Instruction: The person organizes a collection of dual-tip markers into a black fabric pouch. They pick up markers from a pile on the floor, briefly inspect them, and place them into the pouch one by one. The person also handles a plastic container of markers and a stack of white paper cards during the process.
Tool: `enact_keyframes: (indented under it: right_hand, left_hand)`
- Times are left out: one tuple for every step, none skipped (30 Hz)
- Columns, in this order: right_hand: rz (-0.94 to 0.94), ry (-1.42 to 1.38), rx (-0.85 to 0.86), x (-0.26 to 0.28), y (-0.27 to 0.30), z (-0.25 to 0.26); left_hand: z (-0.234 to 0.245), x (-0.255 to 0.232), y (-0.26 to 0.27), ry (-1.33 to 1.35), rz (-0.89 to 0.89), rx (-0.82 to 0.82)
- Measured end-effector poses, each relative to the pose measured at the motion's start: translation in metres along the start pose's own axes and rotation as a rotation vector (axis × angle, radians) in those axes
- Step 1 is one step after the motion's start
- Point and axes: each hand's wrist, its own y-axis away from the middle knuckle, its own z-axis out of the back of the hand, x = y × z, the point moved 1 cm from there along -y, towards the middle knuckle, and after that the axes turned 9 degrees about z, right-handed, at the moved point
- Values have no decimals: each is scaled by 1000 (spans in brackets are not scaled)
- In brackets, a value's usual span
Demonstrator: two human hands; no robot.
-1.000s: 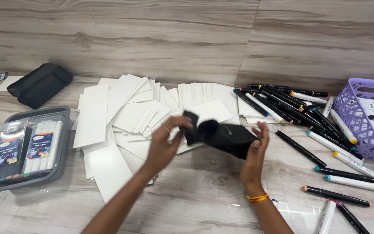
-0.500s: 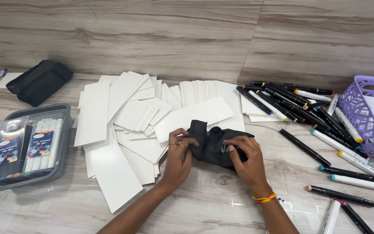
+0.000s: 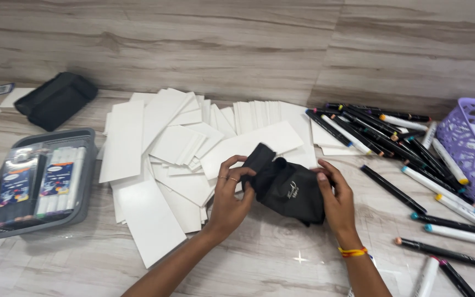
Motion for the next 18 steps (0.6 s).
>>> enact_keyframes:
  right_hand:
    - [-6,-42,-7,1,-2,1]
    - [-22,-83,-15,2,1,4]
    - [-37,-123,-22,3,2,3]
    - [-2,-135,3,6,4,3]
    - [33,-148,27,9,7,2]
    - [72,-159,52,12,8,-1]
    - [94,-128,75,13,9,-5]
    - [117,-99,95,13,10,-10]
    - [140,-70,115,12,10,-14]
    - [115,-79,110,8,9,-15]
    - [89,-88,104,3,7,-14]
    - [62,-96,98,-2,5,-12]
    - [89,-71,108,-6,4,-10]
    - [114,-46,118,-8,3,-8]
    - [140,-20,127,-9,2,-8]
    - [149,12,119,-8,2,-9]
    - [158,44,110,-5,3,-11]
    - [167,78,100,0,4,-12]
  left_hand:
    - [2,-7,-7,3,-61,-37]
    - [5,-14,-12,7,-115,-68]
    - [8,-19,-21,49,-131,-20]
    - [9,-24,-34,95,-143,30]
    - [10,-28,-44,142,-156,81]
    - [7,-31,-54,147,-155,149]
    - [4,-34,-62,153,-154,217]
    - [1,-35,-67,155,-156,286]
    - [-1,-34,-71,96,-190,290]
    - [-4,-31,-75,38,-223,298]
    - [-6,-25,-79,-21,-256,305]
    - [-4,-16,-83,-49,-281,339]
    - [5,-3,-90,-77,-307,373]
    - [16,14,-99,-104,-332,408]
    - [30,35,-112,-162,-363,388]
    - [50,59,-130,-220,-394,370]
    - [77,89,-151,-172,-134,369]
    - [112,116,-173,-337,-270,203]
